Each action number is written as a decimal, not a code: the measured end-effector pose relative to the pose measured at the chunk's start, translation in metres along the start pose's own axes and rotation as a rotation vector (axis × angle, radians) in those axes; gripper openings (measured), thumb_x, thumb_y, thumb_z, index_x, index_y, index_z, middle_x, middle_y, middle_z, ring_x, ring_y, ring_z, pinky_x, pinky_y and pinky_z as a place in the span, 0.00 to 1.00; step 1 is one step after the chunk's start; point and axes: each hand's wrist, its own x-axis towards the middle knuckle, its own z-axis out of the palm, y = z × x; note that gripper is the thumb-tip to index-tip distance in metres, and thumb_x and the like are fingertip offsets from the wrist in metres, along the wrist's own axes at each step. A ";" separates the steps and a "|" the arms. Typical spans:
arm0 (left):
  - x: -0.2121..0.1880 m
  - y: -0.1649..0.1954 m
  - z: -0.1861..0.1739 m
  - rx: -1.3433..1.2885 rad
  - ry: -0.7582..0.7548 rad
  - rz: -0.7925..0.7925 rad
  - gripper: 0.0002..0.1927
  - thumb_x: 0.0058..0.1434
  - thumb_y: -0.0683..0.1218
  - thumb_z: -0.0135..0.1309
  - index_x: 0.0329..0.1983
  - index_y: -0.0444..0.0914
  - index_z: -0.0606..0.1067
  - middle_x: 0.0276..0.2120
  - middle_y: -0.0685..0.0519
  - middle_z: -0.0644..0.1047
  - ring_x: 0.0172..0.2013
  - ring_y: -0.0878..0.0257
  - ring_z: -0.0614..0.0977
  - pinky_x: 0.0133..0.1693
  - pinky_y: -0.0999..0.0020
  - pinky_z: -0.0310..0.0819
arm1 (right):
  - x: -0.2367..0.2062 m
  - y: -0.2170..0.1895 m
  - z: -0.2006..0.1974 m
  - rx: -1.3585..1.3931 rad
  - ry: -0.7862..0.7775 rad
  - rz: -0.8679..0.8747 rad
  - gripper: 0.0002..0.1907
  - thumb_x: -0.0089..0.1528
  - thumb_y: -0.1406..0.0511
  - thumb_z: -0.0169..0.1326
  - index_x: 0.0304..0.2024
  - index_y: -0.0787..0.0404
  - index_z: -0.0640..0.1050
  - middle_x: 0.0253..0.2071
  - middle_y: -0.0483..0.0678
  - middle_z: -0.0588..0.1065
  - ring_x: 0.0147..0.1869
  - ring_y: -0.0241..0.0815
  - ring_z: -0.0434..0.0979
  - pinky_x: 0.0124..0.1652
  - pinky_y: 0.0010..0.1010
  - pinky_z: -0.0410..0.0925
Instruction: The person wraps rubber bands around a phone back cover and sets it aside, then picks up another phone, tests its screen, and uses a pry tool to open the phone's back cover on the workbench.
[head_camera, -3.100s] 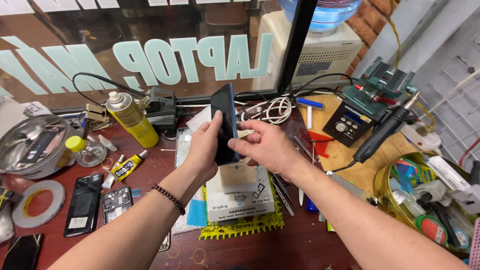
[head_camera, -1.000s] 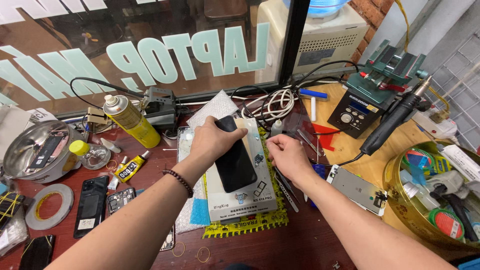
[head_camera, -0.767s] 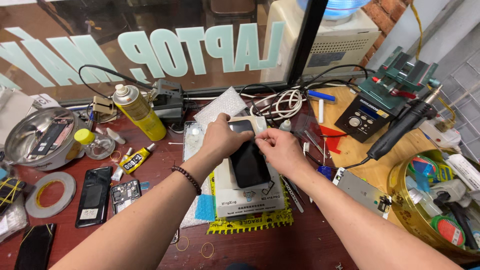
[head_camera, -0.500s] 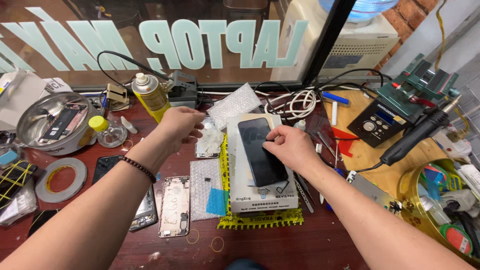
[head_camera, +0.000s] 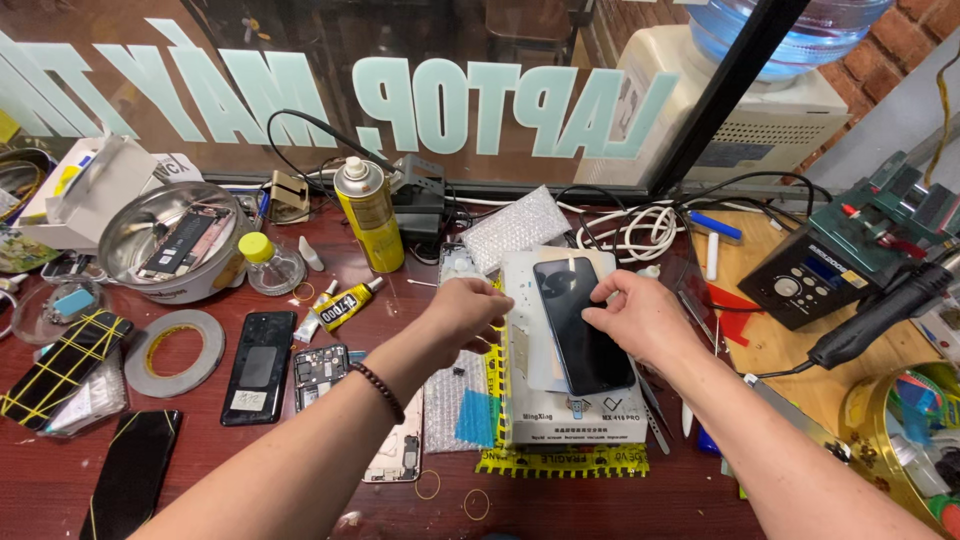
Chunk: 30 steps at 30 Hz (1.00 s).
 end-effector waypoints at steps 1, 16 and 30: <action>0.000 0.003 0.007 -0.002 -0.025 0.016 0.14 0.62 0.47 0.59 0.44 0.33 0.75 0.32 0.49 0.78 0.27 0.61 0.81 0.26 0.66 0.76 | -0.001 0.000 0.000 -0.006 0.002 0.012 0.16 0.53 0.60 0.68 0.42 0.56 0.82 0.30 0.47 0.79 0.35 0.41 0.81 0.39 0.34 0.73; -0.020 0.039 0.052 0.301 0.040 0.158 0.47 0.52 0.45 0.65 0.74 0.42 0.57 0.35 0.44 0.81 0.26 0.59 0.82 0.24 0.62 0.79 | -0.010 -0.007 0.007 -0.068 0.045 0.078 0.17 0.56 0.57 0.65 0.45 0.53 0.81 0.32 0.46 0.82 0.39 0.44 0.83 0.42 0.39 0.74; -0.004 0.055 0.051 0.736 0.019 0.293 0.54 0.45 0.54 0.73 0.71 0.37 0.57 0.35 0.45 0.81 0.25 0.59 0.83 0.23 0.63 0.80 | -0.034 0.091 -0.009 0.589 0.105 0.635 0.13 0.66 0.66 0.52 0.50 0.63 0.81 0.34 0.47 0.78 0.34 0.38 0.76 0.29 0.30 0.69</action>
